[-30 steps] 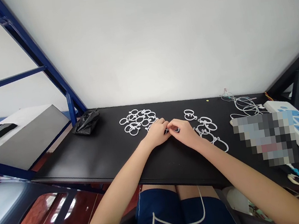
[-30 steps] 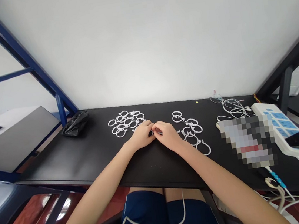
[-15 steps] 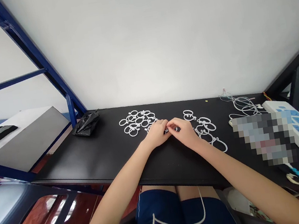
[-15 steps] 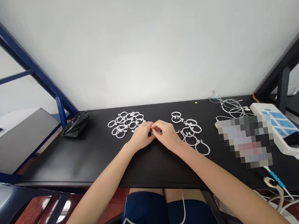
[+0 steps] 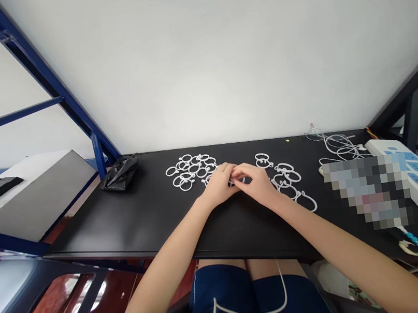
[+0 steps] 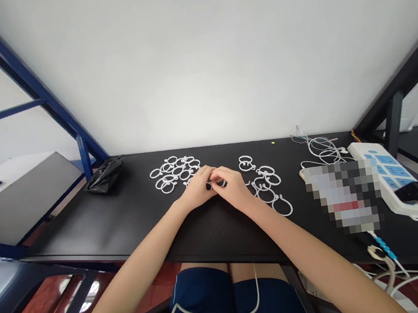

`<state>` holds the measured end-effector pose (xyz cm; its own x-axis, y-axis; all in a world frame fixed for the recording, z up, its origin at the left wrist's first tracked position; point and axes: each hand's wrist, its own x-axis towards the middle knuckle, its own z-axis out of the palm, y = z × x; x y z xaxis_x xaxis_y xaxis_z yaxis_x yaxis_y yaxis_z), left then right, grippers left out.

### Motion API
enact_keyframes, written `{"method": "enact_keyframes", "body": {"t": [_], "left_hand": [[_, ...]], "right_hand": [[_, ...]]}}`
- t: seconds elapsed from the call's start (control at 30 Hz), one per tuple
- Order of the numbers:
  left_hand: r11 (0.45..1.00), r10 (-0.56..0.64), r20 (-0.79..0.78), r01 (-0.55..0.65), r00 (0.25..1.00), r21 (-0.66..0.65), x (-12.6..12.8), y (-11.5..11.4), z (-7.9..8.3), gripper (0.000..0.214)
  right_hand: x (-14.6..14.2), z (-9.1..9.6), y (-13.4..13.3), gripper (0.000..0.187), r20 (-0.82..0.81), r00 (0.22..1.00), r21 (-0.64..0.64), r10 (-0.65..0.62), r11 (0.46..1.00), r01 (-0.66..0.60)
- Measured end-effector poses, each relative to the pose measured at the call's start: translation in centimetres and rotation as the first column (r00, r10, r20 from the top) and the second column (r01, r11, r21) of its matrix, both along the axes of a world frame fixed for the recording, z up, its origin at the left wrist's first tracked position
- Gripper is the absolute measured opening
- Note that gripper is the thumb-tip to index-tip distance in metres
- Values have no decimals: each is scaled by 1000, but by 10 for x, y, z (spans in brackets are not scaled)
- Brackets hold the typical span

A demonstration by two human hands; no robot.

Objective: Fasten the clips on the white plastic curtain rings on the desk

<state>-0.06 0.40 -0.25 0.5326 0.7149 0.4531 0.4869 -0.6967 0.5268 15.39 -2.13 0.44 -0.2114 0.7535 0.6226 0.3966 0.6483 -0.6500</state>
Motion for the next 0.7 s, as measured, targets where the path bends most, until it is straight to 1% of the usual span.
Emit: {"method": "enact_keyframes", "body": {"t": [0.07,0.17,0.27,0.43,0.5,0.57,0.7], "left_hand": [[1000,16,4,-16,1000,-6,-1,1,0,29],[999,40,19,-40,999,-23,-2,1,-1,31],[999,31,35,-30,999,-30,-1,1,0,30],[999,24,48,-25,999,26,0,0,2,22],[999,27,42,-29,999,39,0,1,2,22],[998,33,37,-35,999,44,0,2,0,22],[998,48,50,-51,998,47,0,3,-3,24]], "right_hand": [[0,1,0,7,-23,1000,-17,0,1000,0],[-1,2,-1,5,-61,998,-60,4,998,-8],[0,3,-1,2,-96,995,-112,-14,994,3],[1,2,-1,2,-150,987,-135,-63,990,43],[1,2,-1,1,-147,986,-122,-73,991,55],[0,2,-2,2,-125,989,-82,-84,994,74],[0,4,-4,6,-84,991,65,-103,992,108]]}}
